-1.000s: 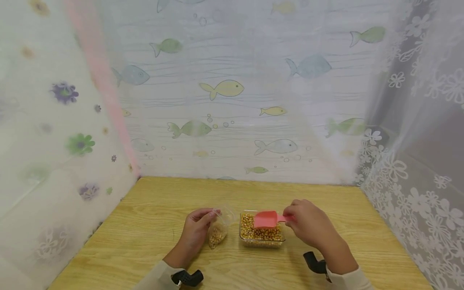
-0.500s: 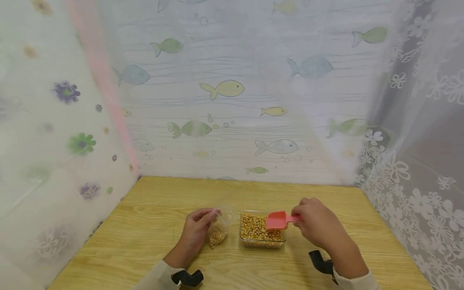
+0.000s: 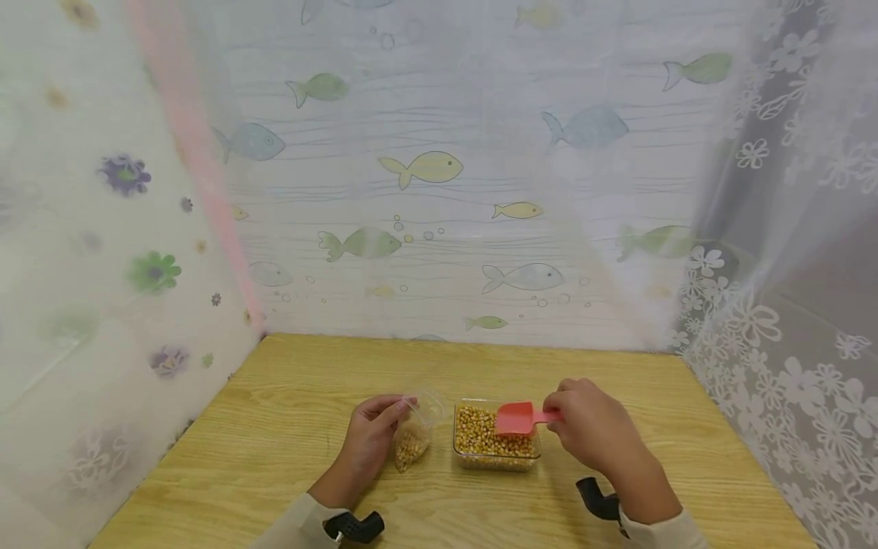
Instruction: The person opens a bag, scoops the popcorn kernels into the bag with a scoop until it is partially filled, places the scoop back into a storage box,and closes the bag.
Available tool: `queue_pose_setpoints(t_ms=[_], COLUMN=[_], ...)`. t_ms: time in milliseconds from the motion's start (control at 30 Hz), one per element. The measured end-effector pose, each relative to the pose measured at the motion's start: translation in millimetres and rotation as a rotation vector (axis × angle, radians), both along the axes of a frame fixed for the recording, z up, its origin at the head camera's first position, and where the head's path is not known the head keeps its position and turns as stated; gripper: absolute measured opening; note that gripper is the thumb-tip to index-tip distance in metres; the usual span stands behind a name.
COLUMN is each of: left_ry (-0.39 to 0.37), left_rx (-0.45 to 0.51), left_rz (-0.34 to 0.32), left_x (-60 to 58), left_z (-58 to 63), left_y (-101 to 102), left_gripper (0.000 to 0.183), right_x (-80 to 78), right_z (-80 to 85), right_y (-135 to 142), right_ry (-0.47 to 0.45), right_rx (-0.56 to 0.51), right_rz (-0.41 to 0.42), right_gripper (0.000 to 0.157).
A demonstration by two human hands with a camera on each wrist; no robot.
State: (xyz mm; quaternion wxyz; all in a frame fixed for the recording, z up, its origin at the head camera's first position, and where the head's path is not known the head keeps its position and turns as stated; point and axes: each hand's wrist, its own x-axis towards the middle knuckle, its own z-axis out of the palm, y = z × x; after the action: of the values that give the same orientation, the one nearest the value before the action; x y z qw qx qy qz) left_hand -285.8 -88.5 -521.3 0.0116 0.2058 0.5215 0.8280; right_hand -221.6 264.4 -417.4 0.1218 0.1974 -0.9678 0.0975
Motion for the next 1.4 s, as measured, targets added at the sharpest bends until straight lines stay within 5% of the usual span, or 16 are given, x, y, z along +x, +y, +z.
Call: queue_pose_setpoints(t_ms=[300,867,1400], left_ry=[-0.007,-0.010,0.000], left_rx=[-0.013,-0.018,-0.023], left_rz=[0.006,0.014,0.017], left_x=[0.7,-0.8,0.0], left_z=[0.6,-0.1,0.5], left_y=[0.0,0.5,0.8], left_gripper=[0.019,0.018,0.018], right_x=[-4.8,-12.4,-13.5], right_z=[-8.3,-26.8,-34.2], right_y=[-3.7,-17.6,-23.6], right_ry=[-0.017,0.148,0.009], right_rx=[-0.018,-0.051,-0.080], right_rz=[-0.011,0.056,0.048], right_gripper=[0.015,0.018,0.011])
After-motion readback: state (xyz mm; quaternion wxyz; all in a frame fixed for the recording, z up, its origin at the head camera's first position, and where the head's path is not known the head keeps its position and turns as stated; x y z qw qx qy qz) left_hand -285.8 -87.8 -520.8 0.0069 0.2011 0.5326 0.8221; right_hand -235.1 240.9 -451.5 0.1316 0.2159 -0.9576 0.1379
